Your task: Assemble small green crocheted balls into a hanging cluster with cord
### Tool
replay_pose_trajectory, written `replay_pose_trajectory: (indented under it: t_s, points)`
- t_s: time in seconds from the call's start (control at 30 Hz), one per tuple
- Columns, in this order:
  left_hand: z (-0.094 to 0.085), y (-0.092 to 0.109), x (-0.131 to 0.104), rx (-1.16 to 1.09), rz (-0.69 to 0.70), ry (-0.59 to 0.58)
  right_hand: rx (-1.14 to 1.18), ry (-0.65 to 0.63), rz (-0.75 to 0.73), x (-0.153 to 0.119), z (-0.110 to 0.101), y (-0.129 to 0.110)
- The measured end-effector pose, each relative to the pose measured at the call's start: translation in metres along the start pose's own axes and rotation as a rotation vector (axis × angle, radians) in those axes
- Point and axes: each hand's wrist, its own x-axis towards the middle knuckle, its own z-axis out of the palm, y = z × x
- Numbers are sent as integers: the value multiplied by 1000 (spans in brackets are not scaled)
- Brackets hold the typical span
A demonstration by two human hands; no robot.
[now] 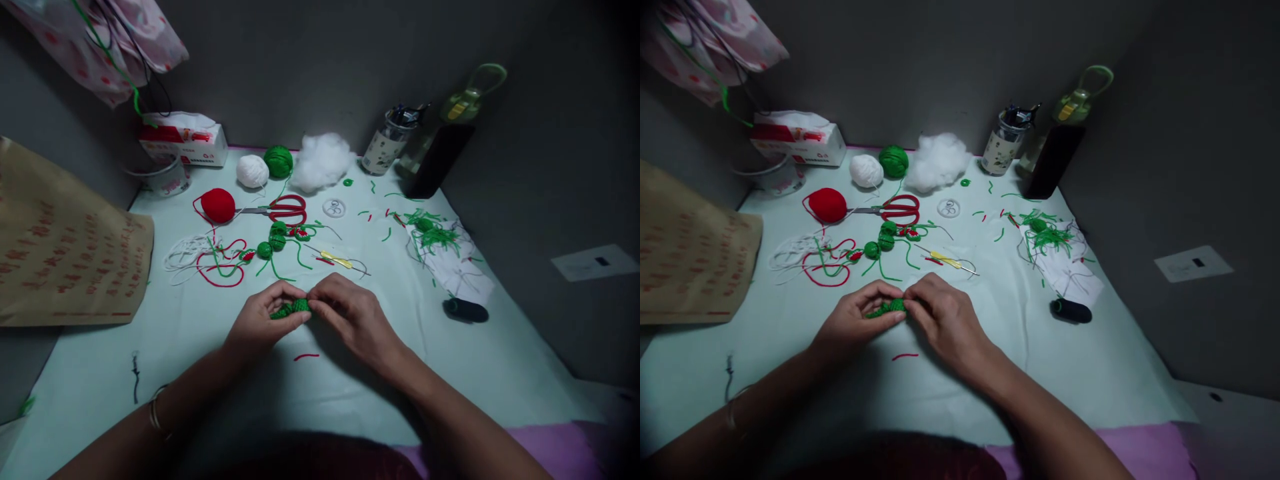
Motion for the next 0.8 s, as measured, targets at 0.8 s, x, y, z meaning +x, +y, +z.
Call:
replay_pose_trajectory:
  t_s: [0.8]
  points:
    - [-9, -2, -3, -207, -191, -372, 1125, 236, 439, 25, -47, 33]
